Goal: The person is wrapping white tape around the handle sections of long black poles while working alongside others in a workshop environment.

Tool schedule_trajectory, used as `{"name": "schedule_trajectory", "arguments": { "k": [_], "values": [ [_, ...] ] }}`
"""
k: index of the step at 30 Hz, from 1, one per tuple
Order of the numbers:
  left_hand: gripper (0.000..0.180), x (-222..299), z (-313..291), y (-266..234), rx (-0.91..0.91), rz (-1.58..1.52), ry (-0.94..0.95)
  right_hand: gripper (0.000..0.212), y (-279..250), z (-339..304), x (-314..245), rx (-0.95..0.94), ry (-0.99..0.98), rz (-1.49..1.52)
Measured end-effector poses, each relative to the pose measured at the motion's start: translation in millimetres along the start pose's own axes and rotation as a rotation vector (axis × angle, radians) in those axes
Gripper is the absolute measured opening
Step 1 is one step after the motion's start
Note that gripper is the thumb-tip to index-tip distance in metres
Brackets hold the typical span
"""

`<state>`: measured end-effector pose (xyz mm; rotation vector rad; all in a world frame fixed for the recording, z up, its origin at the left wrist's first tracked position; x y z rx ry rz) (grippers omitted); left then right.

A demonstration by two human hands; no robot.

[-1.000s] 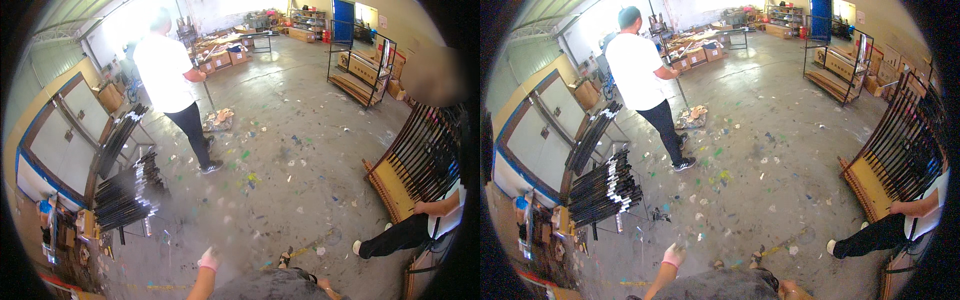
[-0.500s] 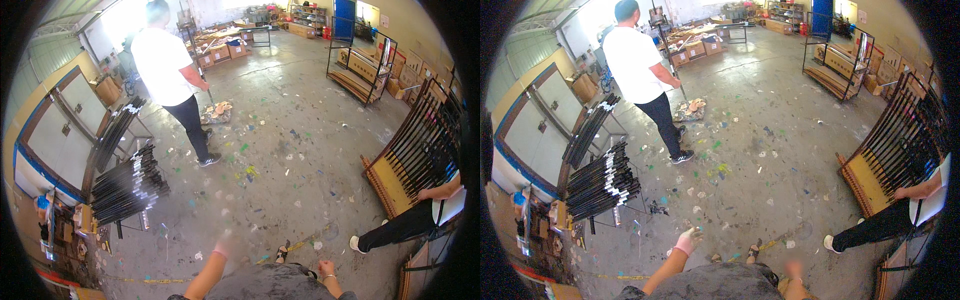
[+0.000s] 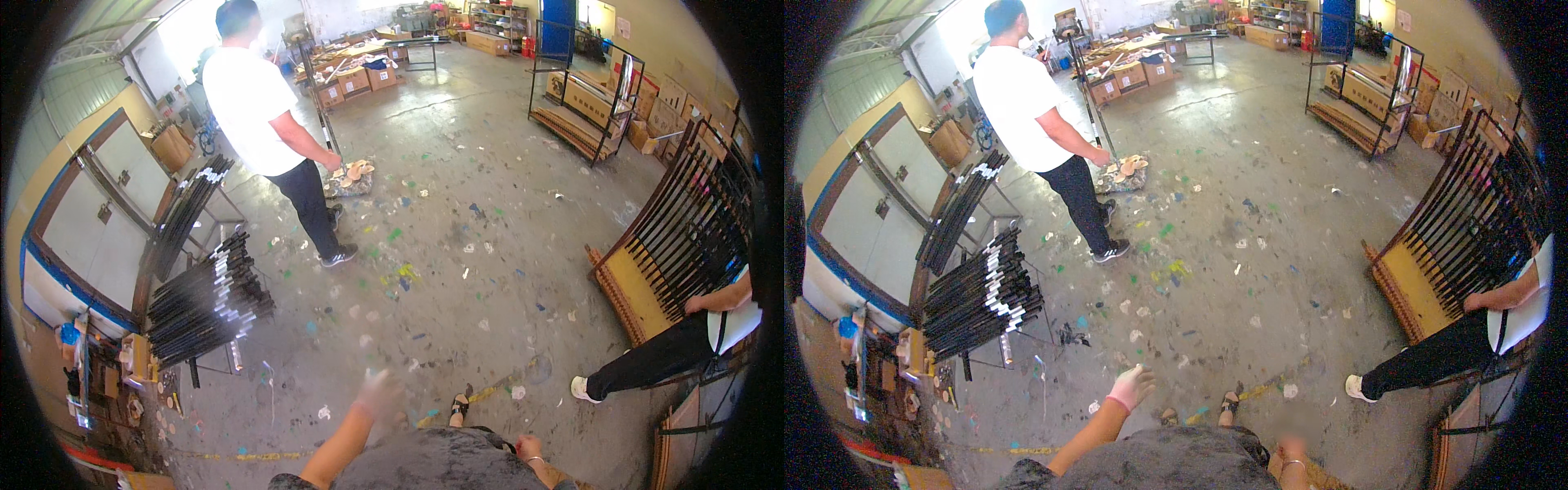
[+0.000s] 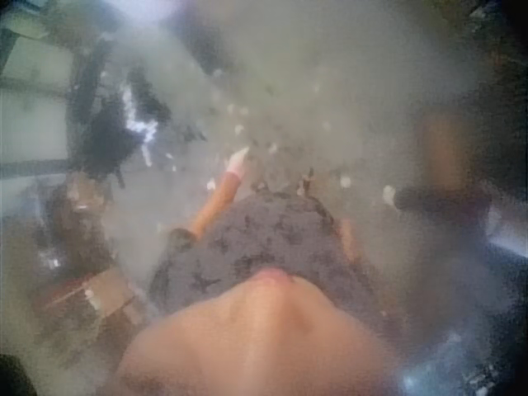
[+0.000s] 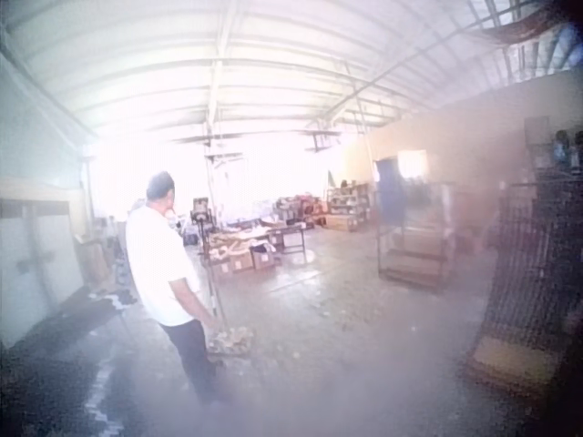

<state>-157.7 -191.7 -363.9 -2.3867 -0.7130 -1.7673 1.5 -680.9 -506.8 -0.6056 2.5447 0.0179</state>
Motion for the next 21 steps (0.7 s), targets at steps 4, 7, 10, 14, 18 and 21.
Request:
{"name": "schedule_trajectory", "arguments": {
  "k": [4,7,10,14,18,21],
  "values": [
    [0.049,38,-7,25,0.059,-0.176,-0.171,0.017,0,13,-15,0.053,-0.157,-0.159],
    [0.048,62,-13,37,0.079,-0.248,-0.2,0.018,9,-2,-33,0.069,-0.119,-0.112],
    [0.045,58,-14,32,0.093,-0.144,-0.148,0.019,14,-18,-42,0.061,-0.035,-0.111],
    [0.04,7,-11,0,0.007,0.155,0.104,0.023,17,-43,-39,0.052,0.02,-0.087],
    [0.038,1,24,-45,0.195,0.328,0.088,0.022,18,-49,-33,0.104,0.08,-0.086],
    [0.039,88,48,-37,0.427,0.546,0.06,0.02,12,-37,-29,0.109,0.062,-0.083]
  ]
}}
Point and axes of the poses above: each hand's wrist, its own z-axis towards the middle knuckle, its own y-axis out of the palm, x = y × z, the point moved 2 cm from there along z, towards the middle knuckle, and after that the axes turned 8 degrees about -x, right-handed, at the moved point
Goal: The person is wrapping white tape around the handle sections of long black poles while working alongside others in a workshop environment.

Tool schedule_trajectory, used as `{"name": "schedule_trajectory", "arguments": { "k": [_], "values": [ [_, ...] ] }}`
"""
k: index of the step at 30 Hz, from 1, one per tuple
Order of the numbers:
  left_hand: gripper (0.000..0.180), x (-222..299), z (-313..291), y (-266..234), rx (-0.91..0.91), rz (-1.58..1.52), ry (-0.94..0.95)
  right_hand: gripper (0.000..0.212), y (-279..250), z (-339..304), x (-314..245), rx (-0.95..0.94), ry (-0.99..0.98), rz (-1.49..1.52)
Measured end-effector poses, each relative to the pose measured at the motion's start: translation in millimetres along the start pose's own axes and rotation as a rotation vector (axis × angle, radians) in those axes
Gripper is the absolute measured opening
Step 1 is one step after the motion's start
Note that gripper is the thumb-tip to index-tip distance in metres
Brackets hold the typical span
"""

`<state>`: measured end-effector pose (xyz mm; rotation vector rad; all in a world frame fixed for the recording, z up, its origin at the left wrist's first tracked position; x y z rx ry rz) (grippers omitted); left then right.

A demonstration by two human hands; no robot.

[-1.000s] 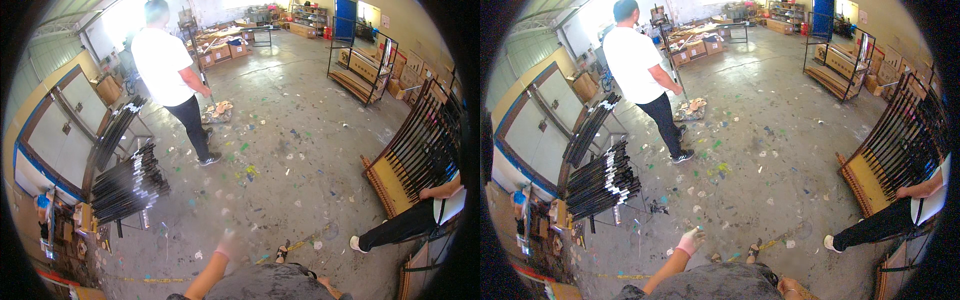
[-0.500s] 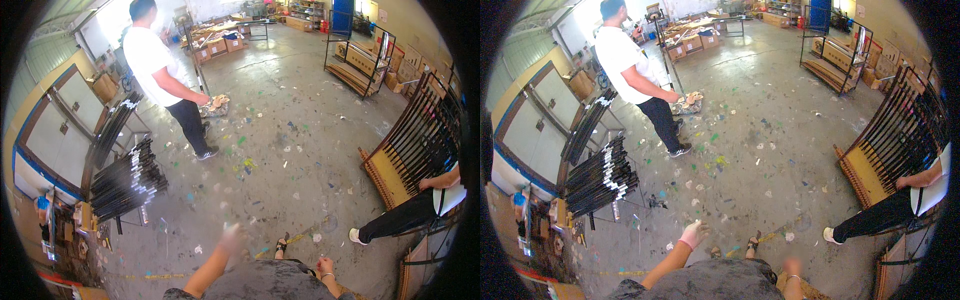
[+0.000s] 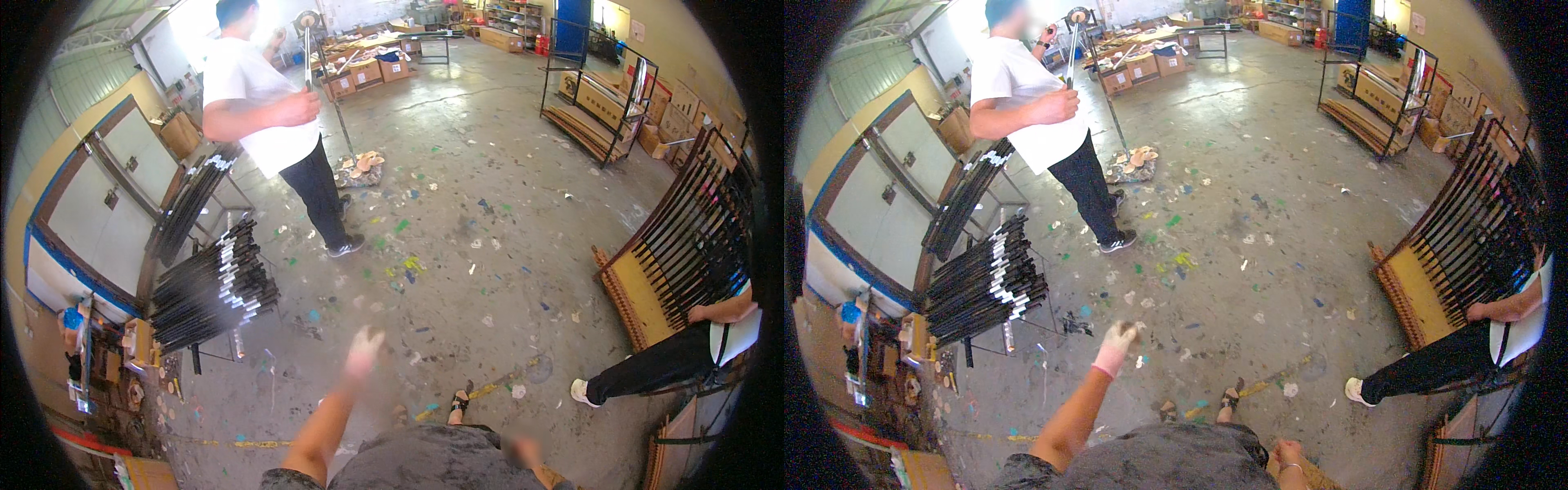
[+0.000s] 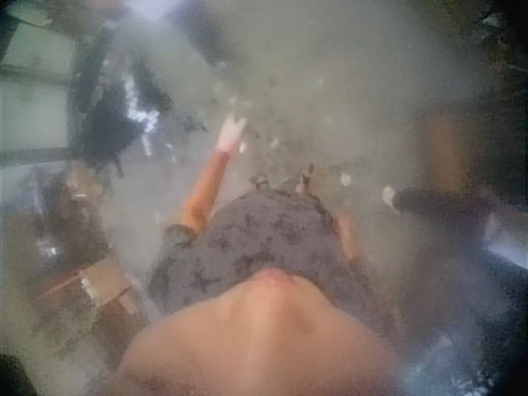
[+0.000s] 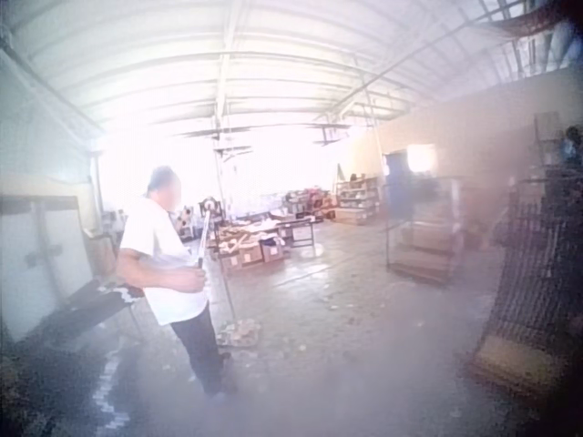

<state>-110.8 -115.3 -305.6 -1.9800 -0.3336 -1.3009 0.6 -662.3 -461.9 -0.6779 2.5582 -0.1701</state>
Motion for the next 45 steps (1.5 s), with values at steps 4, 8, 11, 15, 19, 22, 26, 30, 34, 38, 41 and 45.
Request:
{"name": "schedule_trajectory", "arguments": {
  "k": [4,8,11,15,19,22,26,30,34,38,41,45],
  "values": [
    [0.042,136,11,-40,0.206,0.447,0.37,0.017,-6,35,15,-0.021,-0.092,0.009],
    [0.043,244,6,-70,0.348,0.567,0.603,0.016,-15,73,41,-0.041,-0.189,0.019],
    [0.043,292,5,-85,0.391,0.655,0.727,0.015,-14,82,45,-0.076,-0.192,0.111],
    [0.048,327,21,-116,0.582,0.94,0.791,0.015,-9,76,36,-0.067,-0.087,0.17],
    [0.053,336,78,-170,0.658,1.176,0.644,0.015,-10,77,32,-0.044,-0.158,-0.004],
    [0.051,341,125,-189,0.57,1.433,0.428,0.014,-10,77,31,-0.05,-0.142,0.071],
    [0.038,316,176,-219,0.159,1.443,0.069,0.014,-35,102,47,-0.096,-0.796,-0.272],
    [0.04,319,194,-211,-0.129,1.241,-0.028,0.016,-40,61,37,0.01,-0.872,-0.529],
    [0.045,320,185,-178,0.075,1.214,0.364,0.021,-3,-29,-98,0.134,-0.582,-0.458],
    [0.045,336,146,-96,-0.193,0.78,0.362,0.022,50,-98,-258,0.094,-0.948,-0.481],
    [0.016,312,105,-38,-0.661,-0.15,0.26,0.018,104,-222,-383,0.027,-1.406,-0.375],
    [0.016,325,30,13,-0.707,-0.255,0.394,0.018,137,-314,-450,-0.06,-1.638,-0.205]
  ]
}}
Point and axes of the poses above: each hand's wrist, its own z-axis towards the middle knuckle, its own y-axis out of the palm, x = y × z, the point moved 2 cm from there along z, towards the middle knuckle, and after that the axes turned 8 degrees about -x, right-handed, at the moved point
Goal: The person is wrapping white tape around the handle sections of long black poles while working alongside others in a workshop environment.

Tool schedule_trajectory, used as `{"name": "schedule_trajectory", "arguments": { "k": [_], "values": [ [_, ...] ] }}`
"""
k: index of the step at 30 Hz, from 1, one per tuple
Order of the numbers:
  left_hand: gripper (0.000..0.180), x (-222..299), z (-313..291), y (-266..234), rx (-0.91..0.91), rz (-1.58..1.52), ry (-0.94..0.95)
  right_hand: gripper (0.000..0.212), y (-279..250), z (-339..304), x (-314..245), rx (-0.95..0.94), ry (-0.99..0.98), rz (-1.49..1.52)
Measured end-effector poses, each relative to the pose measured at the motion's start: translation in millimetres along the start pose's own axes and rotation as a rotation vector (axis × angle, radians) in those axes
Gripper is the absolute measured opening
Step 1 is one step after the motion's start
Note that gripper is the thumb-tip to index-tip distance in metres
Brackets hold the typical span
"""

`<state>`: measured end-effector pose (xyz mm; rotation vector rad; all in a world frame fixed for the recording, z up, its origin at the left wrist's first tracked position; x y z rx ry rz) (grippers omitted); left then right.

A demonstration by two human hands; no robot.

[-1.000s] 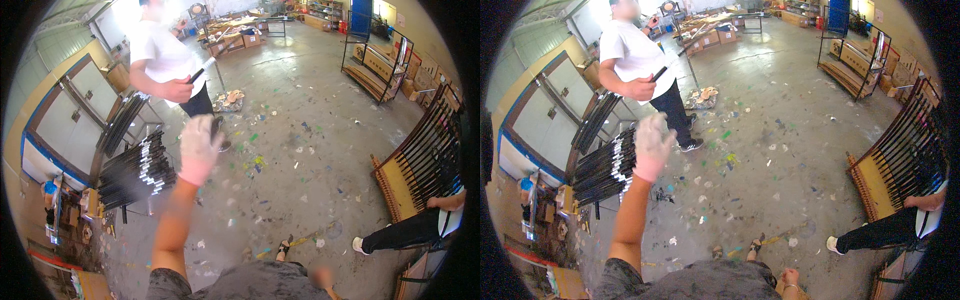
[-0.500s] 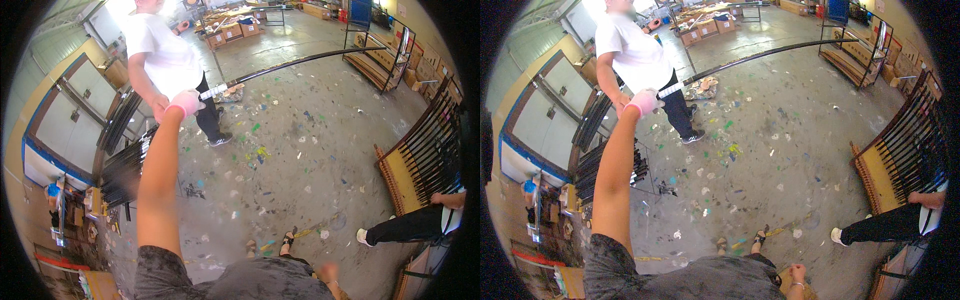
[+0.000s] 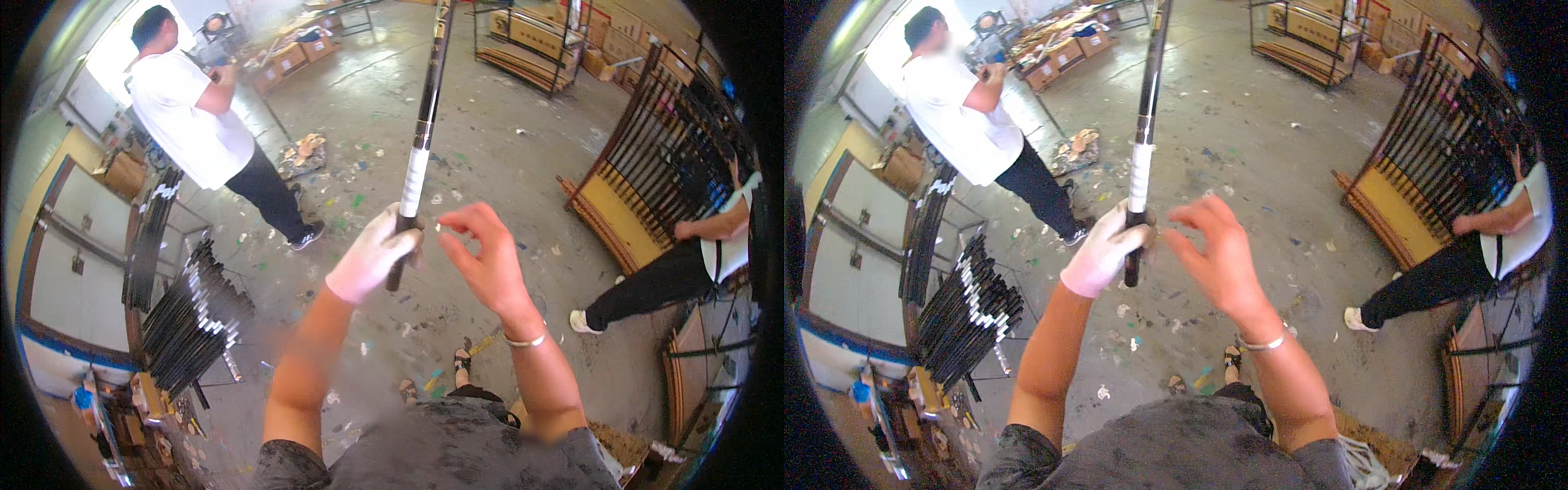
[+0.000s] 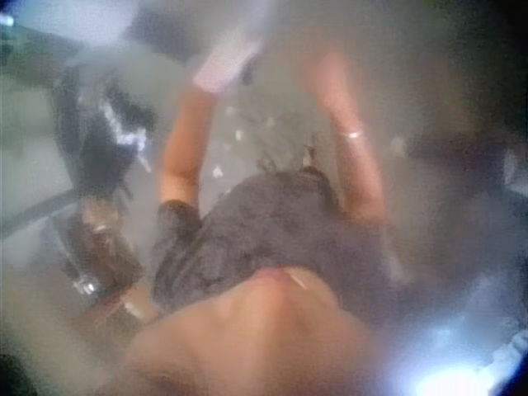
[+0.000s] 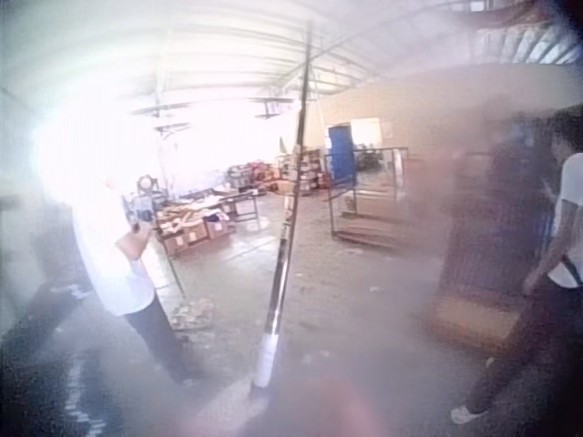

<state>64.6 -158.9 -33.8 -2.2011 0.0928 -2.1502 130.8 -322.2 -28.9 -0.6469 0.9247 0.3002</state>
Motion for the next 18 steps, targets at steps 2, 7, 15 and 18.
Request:
{"name": "schedule_trajectory", "arguments": {
  "k": [2,7,15,18],
  "values": [
    [0.013,2,-3,25,0.059,-0.04,0.041,0.015,2,5,-12,0.026,0.011,-0.033],
    [0.016,-7,-9,49,0.136,-0.106,0.045,0.01,0,-2,-16,0.055,0.069,-0.117],
    [0.017,-10,-13,68,0.359,0.182,0.141,0.006,3,-1,-21,0.094,0.027,-0.283],
    [0.016,-21,-10,65,0.375,-0.02,0.243,0.005,0,-3,-40,0.06,-0.032,-0.092]
  ]
}}
Point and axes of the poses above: each hand's wrist, its own z-axis towards the middle knuckle, its own y-axis out of the palm, x = y × z, the point moved 2 cm from there along z, towards the middle knuckle, and after that the axes turned 8 degrees about -x, right-handed, at the moved point
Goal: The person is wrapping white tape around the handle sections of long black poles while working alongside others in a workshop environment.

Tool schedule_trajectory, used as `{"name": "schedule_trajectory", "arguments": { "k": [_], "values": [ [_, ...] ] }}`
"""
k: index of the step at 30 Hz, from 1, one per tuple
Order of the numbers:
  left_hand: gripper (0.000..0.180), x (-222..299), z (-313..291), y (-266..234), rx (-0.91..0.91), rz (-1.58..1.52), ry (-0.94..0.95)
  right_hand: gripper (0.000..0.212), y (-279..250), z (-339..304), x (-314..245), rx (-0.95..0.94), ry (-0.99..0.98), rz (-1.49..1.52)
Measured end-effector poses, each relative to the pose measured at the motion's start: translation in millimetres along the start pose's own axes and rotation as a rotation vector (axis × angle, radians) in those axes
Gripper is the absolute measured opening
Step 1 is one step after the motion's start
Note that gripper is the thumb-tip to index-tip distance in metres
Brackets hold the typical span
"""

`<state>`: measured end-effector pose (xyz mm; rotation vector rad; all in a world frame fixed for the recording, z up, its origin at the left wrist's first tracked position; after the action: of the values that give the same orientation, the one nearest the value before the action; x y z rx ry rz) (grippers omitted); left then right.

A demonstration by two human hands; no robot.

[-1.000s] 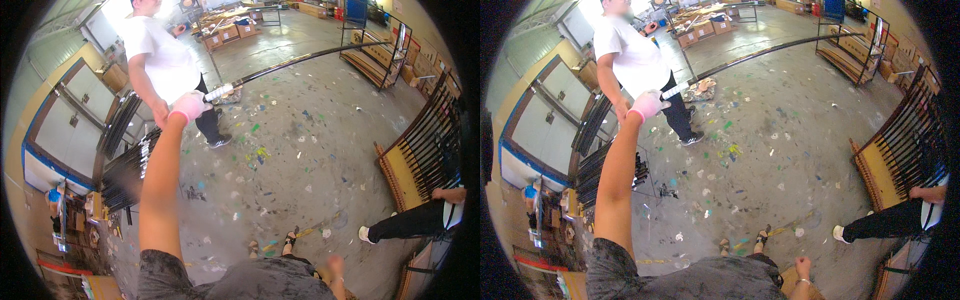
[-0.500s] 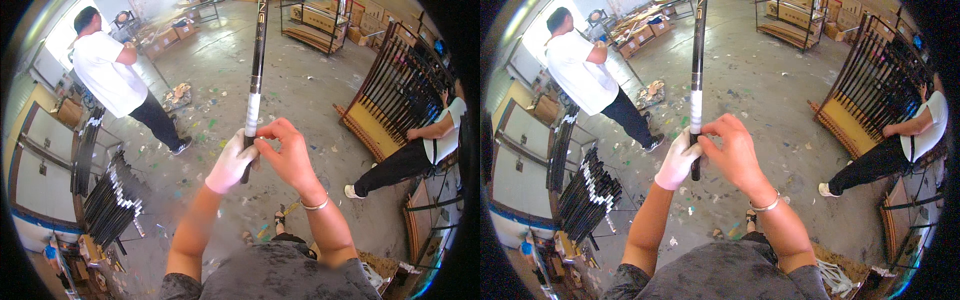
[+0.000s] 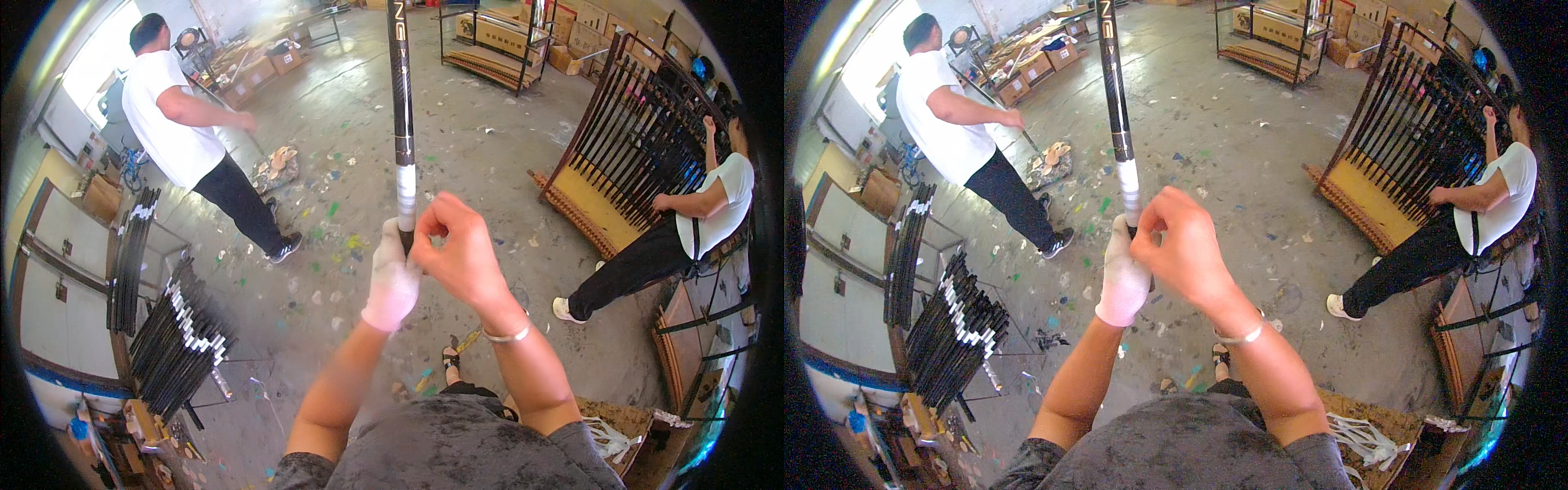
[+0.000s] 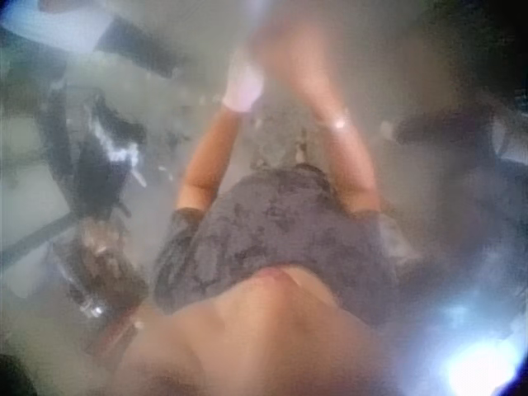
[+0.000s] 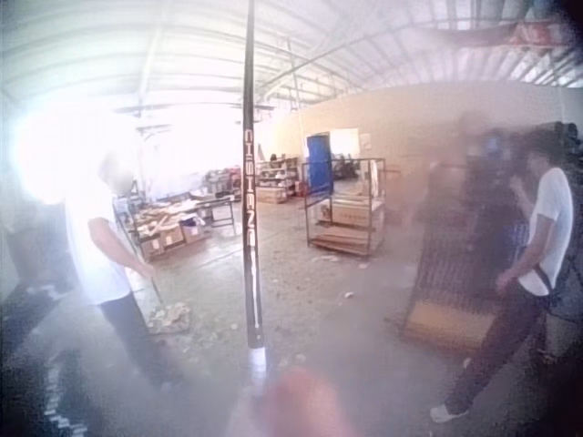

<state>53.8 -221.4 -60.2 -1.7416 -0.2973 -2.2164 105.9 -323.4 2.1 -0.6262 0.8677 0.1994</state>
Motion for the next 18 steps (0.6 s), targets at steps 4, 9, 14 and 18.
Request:
{"name": "schedule_trajectory", "arguments": {
  "k": [4,9,14,18],
  "values": [
    [0.015,25,0,-7,-0.225,-0.106,-0.179,0.005,-31,-15,1,-0.023,0.071,0.093],
    [0.016,16,-6,5,-0.159,-0.152,-0.161,0.008,-20,-16,11,-0.065,0.133,0.035],
    [0.014,6,-8,14,-0.076,0.018,-0.091,0.006,-16,-18,7,0.005,0.134,-0.026],
    [0.015,1,-11,19,-0.019,0.228,0.088,0.006,-14,-18,10,0.029,0.12,-0.114]
  ]
}}
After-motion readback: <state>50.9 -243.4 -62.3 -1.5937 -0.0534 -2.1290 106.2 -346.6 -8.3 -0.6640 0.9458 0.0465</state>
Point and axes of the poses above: each hand's wrist, its own z-axis towards the middle knuckle, its own y-axis out of the palm, x = y × z, the point moved 2 cm from there along z, towards the middle knuckle, and after that the axes turned 8 degrees about -x, right-handed, at the moved point
